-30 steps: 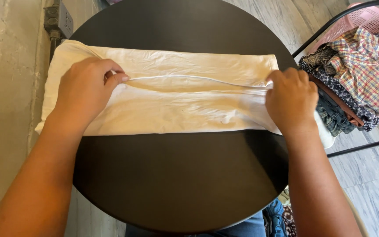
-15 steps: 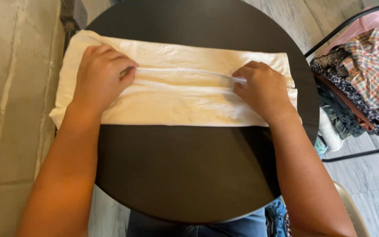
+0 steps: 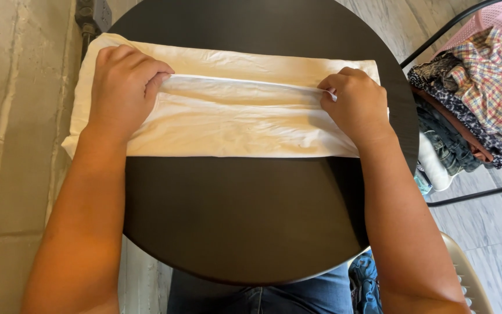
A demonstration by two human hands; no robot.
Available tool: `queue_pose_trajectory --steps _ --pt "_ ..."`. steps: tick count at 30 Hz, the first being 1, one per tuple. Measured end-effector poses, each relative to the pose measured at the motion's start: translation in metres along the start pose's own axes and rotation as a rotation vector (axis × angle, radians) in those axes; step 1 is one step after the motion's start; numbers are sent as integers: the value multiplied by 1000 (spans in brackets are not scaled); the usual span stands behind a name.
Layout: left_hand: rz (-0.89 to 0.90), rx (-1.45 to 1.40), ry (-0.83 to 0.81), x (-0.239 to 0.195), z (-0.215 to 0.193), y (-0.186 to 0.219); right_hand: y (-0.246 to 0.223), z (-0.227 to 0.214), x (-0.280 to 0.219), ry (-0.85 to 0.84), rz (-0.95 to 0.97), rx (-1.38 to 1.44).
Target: Folding a plaid shirt and a white tank top on a round table at a folding station.
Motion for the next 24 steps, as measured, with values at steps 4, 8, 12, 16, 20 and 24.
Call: queue_pose_trajectory --steps 4,8,12,16,20,24 --pt "2 1 -12 3 -8 2 1 -11 -4 234 -176 16" --pt "1 -49 -34 7 -15 5 1 -21 -7 337 -343 66" --pt "-17 -86 -39 9 -19 10 -4 -24 -10 273 -363 91" --pt "-15 -104 -18 7 -18 9 -8 -24 -11 196 -327 65" --pt "-23 -123 -55 5 -14 8 -11 -24 -10 30 -203 54" --pt "-13 -93 -54 7 -14 12 -12 -24 -11 -4 -182 74"
Point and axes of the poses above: each hand's wrist, its own x-axis towards the middle knuckle, its own z-axis out of the palm, y = z × x, the point moved 3 cm from there along x, towards the middle knuckle, and after that the axes turned 7 degrees about y, right-handed, at the moved point
